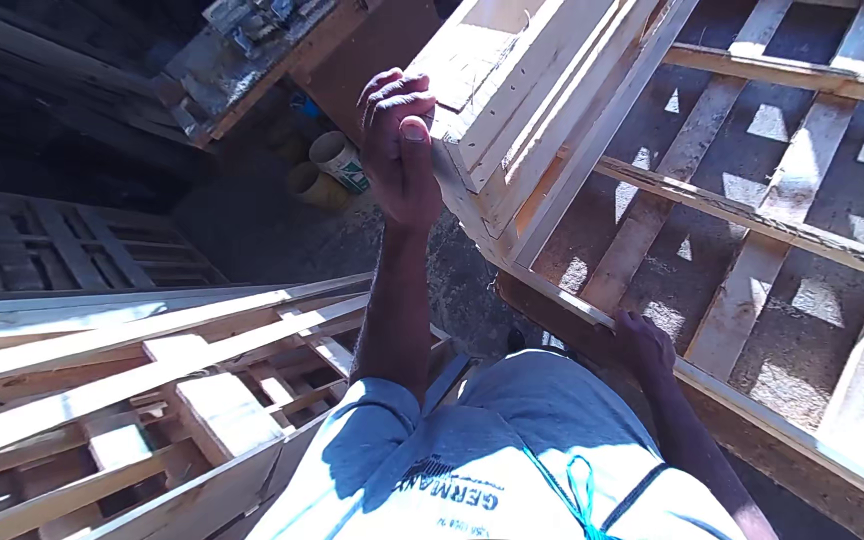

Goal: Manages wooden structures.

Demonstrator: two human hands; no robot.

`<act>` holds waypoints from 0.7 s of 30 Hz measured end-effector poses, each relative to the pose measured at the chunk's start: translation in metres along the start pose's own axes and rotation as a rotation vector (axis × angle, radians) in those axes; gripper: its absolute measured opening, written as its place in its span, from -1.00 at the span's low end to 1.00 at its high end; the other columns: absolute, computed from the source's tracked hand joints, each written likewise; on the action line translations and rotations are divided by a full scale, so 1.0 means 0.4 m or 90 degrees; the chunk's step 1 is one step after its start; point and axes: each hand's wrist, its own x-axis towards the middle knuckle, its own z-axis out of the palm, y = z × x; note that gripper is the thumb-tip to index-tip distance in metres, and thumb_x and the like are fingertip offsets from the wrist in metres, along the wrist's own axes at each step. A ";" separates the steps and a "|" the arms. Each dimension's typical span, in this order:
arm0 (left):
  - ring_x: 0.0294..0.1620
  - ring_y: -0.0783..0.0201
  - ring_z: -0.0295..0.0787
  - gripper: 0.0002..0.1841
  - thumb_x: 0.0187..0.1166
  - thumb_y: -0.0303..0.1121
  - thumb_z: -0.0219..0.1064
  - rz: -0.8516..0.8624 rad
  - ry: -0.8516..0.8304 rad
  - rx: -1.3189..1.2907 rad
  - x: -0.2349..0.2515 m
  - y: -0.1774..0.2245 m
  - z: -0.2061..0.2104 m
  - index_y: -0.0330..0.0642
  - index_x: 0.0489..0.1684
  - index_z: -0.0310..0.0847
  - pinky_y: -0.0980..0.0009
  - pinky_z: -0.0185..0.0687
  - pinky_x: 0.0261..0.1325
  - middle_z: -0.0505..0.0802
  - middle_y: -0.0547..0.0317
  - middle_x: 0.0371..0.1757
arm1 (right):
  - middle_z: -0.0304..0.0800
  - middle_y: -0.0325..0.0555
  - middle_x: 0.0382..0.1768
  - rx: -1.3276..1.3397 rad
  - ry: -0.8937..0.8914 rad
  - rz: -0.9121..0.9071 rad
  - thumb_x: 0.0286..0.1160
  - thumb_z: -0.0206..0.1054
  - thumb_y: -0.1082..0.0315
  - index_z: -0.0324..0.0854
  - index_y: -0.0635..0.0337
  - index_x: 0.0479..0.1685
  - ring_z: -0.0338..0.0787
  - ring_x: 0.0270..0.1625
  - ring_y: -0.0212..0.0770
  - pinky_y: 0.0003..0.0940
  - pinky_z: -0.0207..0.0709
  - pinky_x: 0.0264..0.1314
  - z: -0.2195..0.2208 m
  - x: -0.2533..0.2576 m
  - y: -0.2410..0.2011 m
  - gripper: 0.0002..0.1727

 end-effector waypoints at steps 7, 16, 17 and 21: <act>0.54 -0.06 0.58 -0.50 0.89 -0.22 -0.13 -0.003 0.011 -0.018 0.000 -0.006 0.005 -0.34 -0.04 0.77 -0.02 0.31 0.70 0.85 -0.15 0.18 | 0.83 0.18 -0.06 -0.001 0.014 -0.013 0.50 0.32 -0.27 0.70 0.19 0.04 0.84 0.06 0.27 0.22 0.67 -0.09 0.001 -0.001 0.002 -0.38; 0.53 -0.08 0.59 -0.50 0.88 -0.23 -0.13 -0.024 0.014 -0.024 0.001 -0.006 0.005 -0.35 -0.01 0.79 -0.02 0.33 0.69 0.86 -0.17 0.18 | 0.84 0.16 -0.02 0.002 0.010 -0.006 0.48 0.31 -0.29 0.70 0.16 0.06 0.83 0.11 0.25 0.23 0.66 -0.06 0.012 0.003 0.005 -0.36; 0.53 -0.07 0.60 -0.50 0.88 -0.24 -0.12 -0.028 0.018 -0.027 0.001 -0.005 0.006 -0.35 -0.01 0.79 -0.01 0.33 0.68 0.86 -0.17 0.17 | 0.84 0.15 -0.03 0.000 0.010 -0.007 0.49 0.31 -0.29 0.70 0.16 0.05 0.83 0.11 0.25 0.23 0.66 -0.06 0.014 0.003 0.005 -0.37; 0.51 -0.04 0.61 -0.52 0.87 -0.28 -0.13 -0.032 0.014 -0.031 0.000 -0.006 0.005 -0.36 -0.02 0.77 0.01 0.37 0.65 0.86 -0.16 0.17 | 0.84 0.13 -0.05 -0.004 0.022 -0.016 0.50 0.29 -0.27 0.69 0.14 0.06 0.84 0.07 0.24 0.21 0.67 -0.09 0.019 0.002 0.009 -0.39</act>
